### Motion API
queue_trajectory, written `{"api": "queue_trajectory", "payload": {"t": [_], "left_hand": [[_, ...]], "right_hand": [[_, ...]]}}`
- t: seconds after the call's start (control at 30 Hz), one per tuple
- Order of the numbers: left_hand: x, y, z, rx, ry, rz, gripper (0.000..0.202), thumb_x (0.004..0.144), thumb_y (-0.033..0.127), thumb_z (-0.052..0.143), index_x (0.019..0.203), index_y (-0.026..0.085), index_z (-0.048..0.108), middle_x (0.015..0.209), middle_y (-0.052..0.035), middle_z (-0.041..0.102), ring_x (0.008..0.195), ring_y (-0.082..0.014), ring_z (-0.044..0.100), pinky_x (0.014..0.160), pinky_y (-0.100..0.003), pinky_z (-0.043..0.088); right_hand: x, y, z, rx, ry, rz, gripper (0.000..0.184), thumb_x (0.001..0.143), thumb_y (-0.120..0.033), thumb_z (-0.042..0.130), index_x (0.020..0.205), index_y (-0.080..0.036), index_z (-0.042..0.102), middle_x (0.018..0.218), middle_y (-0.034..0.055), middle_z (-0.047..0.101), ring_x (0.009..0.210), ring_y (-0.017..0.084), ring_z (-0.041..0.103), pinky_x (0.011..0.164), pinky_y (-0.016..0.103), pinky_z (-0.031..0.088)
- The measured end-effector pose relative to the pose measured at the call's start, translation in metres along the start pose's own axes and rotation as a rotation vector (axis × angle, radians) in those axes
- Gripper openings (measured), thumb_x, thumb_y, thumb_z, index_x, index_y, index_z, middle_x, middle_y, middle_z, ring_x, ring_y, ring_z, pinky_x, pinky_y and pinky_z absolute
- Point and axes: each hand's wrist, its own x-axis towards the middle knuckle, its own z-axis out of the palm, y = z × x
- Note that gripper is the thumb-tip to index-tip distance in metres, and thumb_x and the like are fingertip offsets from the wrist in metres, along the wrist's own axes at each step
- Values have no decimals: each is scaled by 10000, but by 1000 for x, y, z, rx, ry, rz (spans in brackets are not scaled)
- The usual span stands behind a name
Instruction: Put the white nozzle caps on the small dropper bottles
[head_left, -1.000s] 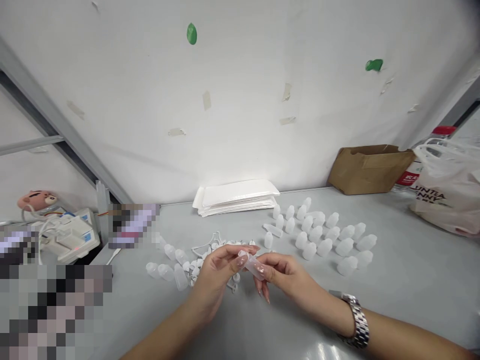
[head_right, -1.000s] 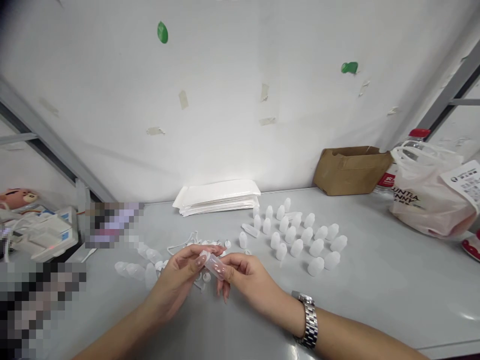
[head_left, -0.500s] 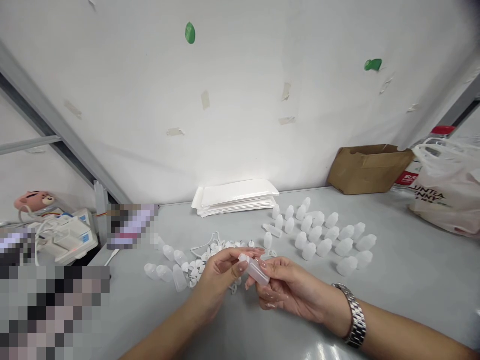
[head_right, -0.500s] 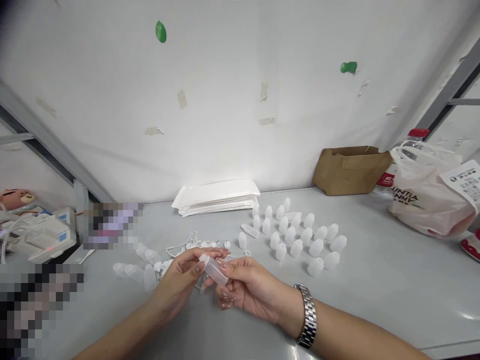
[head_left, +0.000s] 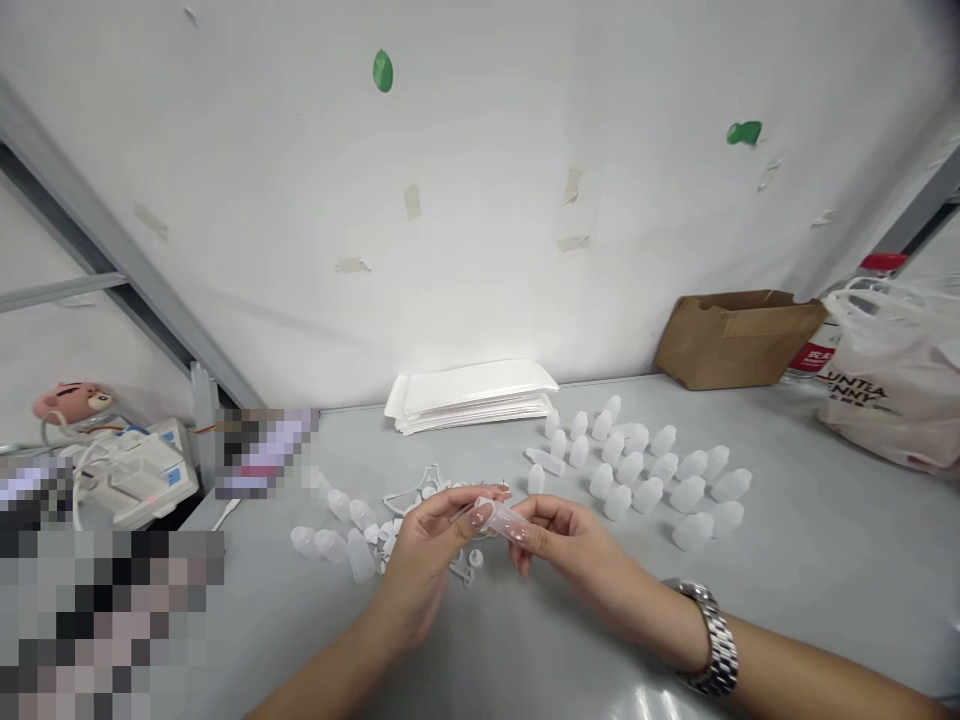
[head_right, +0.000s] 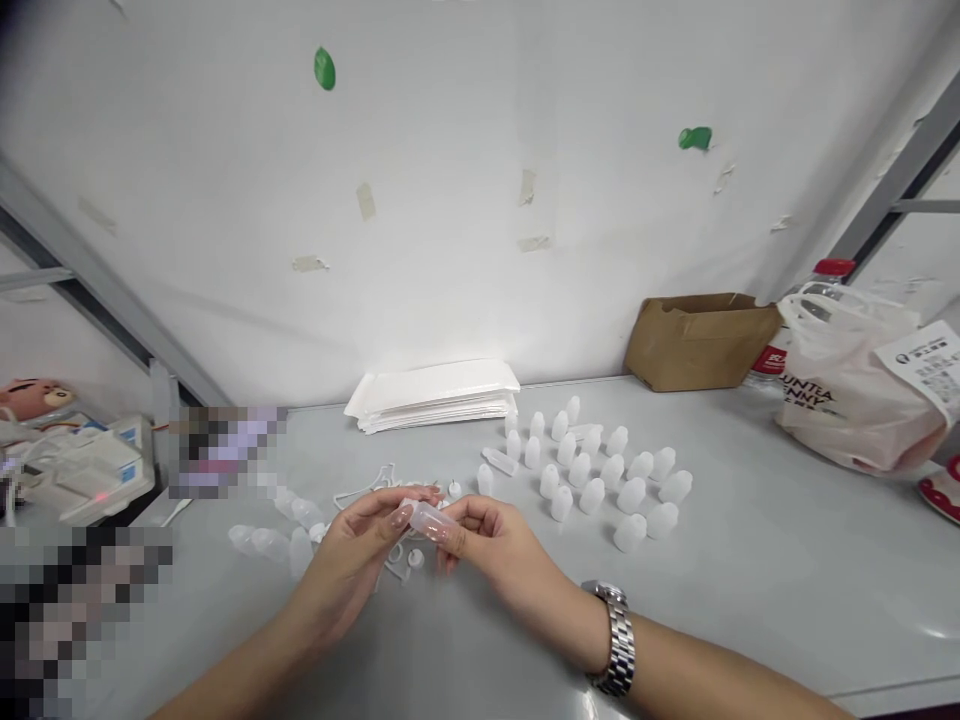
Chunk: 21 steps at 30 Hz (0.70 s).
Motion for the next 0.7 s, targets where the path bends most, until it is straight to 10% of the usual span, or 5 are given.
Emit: {"api": "queue_trajectory", "payload": {"t": [0.37, 0.7], "left_hand": [[1, -6, 6, -29, 16, 17, 129, 692, 316, 690, 701, 188, 691, 962, -68, 695, 1046, -246, 561, 901, -350, 412], [-1, -2, 5, -32, -69, 32, 102, 664, 277, 720, 720, 192, 712, 998, -90, 695, 1003, -268, 596, 655, -273, 491]], "right_hand": [[-3, -3, 5, -69, 11, -25, 365, 760, -471, 591, 581, -155, 566, 494, -45, 482, 469, 74, 406, 517, 232, 341], [-4, -5, 6, 393, -176, 155, 343, 722, -397, 663, 537, -133, 546, 441, -64, 431, 440, 54, 363, 509, 227, 316]]}}
